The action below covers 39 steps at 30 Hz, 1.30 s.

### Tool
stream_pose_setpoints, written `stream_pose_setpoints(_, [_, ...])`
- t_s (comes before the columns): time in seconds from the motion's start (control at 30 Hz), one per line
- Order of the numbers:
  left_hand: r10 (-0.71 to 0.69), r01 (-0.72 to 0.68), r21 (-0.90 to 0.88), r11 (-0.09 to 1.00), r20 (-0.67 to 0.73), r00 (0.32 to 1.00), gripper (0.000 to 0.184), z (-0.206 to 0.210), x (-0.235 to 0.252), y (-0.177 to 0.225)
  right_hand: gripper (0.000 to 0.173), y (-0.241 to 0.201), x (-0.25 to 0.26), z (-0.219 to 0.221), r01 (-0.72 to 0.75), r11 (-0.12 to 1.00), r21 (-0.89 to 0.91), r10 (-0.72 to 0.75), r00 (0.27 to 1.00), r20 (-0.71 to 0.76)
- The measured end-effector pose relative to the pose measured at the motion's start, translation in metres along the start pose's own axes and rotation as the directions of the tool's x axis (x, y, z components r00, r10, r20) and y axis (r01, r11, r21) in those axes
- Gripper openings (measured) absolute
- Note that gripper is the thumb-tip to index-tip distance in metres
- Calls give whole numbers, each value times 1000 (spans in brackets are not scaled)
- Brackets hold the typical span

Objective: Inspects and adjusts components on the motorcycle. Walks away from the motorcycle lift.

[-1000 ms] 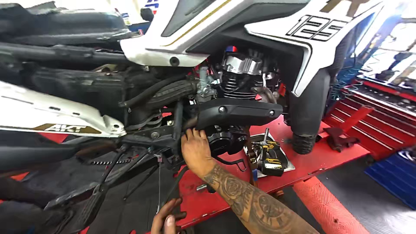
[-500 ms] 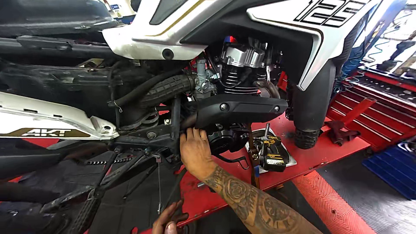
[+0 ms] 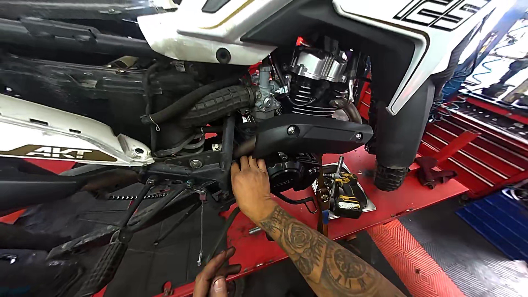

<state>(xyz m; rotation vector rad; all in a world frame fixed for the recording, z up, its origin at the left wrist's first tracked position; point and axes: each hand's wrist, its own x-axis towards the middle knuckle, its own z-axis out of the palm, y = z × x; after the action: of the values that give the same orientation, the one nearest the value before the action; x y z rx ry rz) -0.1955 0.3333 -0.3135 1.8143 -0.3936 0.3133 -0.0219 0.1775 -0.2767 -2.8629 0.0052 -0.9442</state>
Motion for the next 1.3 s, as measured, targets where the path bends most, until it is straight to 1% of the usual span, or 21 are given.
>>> stream_pose_setpoints(0.17, [-24, 24, 12, 1000, -7, 1000, 49, -1, -3, 4, 19, 3, -1, 0, 29, 1000, 5, -29, 1000, -9])
stream_pose_setpoints(0.27, [-25, 25, -1, 1000, -9, 1000, 49, 0, -6, 4, 18, 8, -9, -13, 91, 996, 11, -92, 995, 50])
stream_pose_setpoints(0.33, [-30, 30, -3, 1000, -18, 999, 49, 0, -7, 5, 24, 10, -12, -19, 126, 992, 20, -127, 989, 73])
stream_pose_setpoints(0.37, [-31, 31, -1, 1000, -24, 999, 49, 0, -7, 5, 24, 9, -10, -16, 125, 992, 7, -125, 989, 75])
stream_pose_setpoints(0.43, [-27, 27, 9, 1000, -26, 999, 48, 1, -6, 4, 18, 8, -7, -10, 106, 994, 0, -106, 993, 45])
stream_pose_setpoints(0.5, [-22, 22, 28, 999, -20, 1000, 48, 0, -5, 5, 20, 8, -5, -8, 93, 996, 3, -93, 995, 46])
stream_pose_setpoints(0.63, [-4, 6, 48, 999, -43, 999, 54, 1, -4, 2, 20, 11, -6, -9, 146, 989, 39, -146, 989, 12])
stream_pose_setpoints(0.7, [-15, 18, 57, 998, -61, 998, 57, 1, -4, 1, 24, 13, -6, -6, 161, 987, 16, -161, 987, -8])
stream_pose_setpoints(0.8, [-49, 54, 75, 996, -75, 996, 56, 1, -8, 3, 20, 11, -6, -1, 135, 989, -53, -138, 988, -63])
stream_pose_setpoints(0.87, [-64, 71, 80, 994, -83, 995, 53, 1, -10, 4, 25, 10, -6, -3, 125, 991, -46, -127, 992, -29])
stream_pose_setpoints(1.0, [-76, 81, 43, 996, -104, 992, 49, 5, -12, 3, 43, 13, -7, -12, 164, 986, -25, -161, 983, 86])
stream_pose_setpoints(1.03, [-82, 86, 41, 995, -105, 991, 48, 5, -11, 4, 44, 13, -6, -11, 174, 984, -28, -171, 982, 82])
stream_pose_setpoints(1.07, [-86, 92, 52, 994, -104, 991, 49, 5, -11, 5, 41, 13, -5, -9, 174, 984, -37, -172, 984, 56])
stream_pose_setpoints(1.13, [-94, 106, 108, 989, -111, 989, 54, 3, -13, 7, 34, 13, -5, -4, 156, 985, -70, -157, 988, 3])
stream_pose_setpoints(1.17, [-87, 102, 132, 986, -120, 989, 62, 1, -17, 6, 33, 12, -5, -3, 151, 985, -86, -151, 988, 3])
stream_pose_setpoints(1.23, [-95, 122, 162, 979, -165, 982, 77, -4, -33, -4, 36, 11, -5, -4, 156, 984, -79, -154, 988, 31])
stream_pose_setpoints(1.3, [-157, 197, 167, 966, -224, 962, 83, -12, -57, -25, 38, 12, -6, -6, 174, 983, -48, -173, 984, 36])
